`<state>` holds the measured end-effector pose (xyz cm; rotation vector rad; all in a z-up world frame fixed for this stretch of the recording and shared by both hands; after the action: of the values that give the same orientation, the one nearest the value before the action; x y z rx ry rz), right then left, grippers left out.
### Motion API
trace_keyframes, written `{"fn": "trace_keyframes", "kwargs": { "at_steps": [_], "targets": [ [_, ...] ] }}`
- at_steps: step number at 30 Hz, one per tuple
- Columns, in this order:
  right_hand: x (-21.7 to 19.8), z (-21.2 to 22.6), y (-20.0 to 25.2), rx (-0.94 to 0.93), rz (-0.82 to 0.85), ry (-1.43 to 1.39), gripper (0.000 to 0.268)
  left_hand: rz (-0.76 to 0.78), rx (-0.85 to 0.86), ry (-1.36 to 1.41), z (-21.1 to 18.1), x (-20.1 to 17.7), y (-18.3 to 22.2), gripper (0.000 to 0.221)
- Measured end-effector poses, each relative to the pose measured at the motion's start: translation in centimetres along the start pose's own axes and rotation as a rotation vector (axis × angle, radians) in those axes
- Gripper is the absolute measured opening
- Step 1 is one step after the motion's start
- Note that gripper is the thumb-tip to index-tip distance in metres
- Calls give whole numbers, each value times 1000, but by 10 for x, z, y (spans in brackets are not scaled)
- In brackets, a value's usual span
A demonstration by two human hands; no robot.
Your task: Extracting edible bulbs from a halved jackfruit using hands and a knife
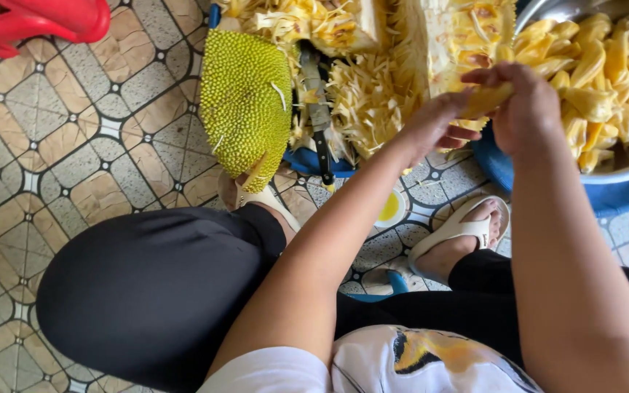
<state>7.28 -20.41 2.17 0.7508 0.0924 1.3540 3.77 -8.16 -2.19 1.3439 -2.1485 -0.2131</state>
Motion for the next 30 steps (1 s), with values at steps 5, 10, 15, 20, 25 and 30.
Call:
{"fn": "trace_keyframes", "kwargs": {
  "at_steps": [5,10,15,20,25,30],
  "targets": [
    [39,-15,11,-57,132,72,25,-112,161,182,9,-20,12,43],
    [41,-13,7,-285,175,160,21,-41,283,296,12,-58,18,52],
    [43,-3,13,-396,121,-205,21,-59,416,396,0,-82,25,47],
    [38,11,16,-404,125,220,6,-243,436,192,0,-113,26,46],
    [29,-7,3,-278,35,463,5,-336,426,137,-13,-122,38,40],
    [25,-7,7,-10,-6,297,44,-335,299,-116,-19,-105,40,55]
  ]
}}
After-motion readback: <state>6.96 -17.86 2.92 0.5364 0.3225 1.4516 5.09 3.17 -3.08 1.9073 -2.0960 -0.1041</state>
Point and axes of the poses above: each hand's wrist, its own y-axis away from the middle knuckle, its own x-axis out of the palm, z = x × y, the point moved 4 cm from there along -y, towards the middle knuckle, and after that the axes turned 12 degrees about -y, right-handed, at the moved point
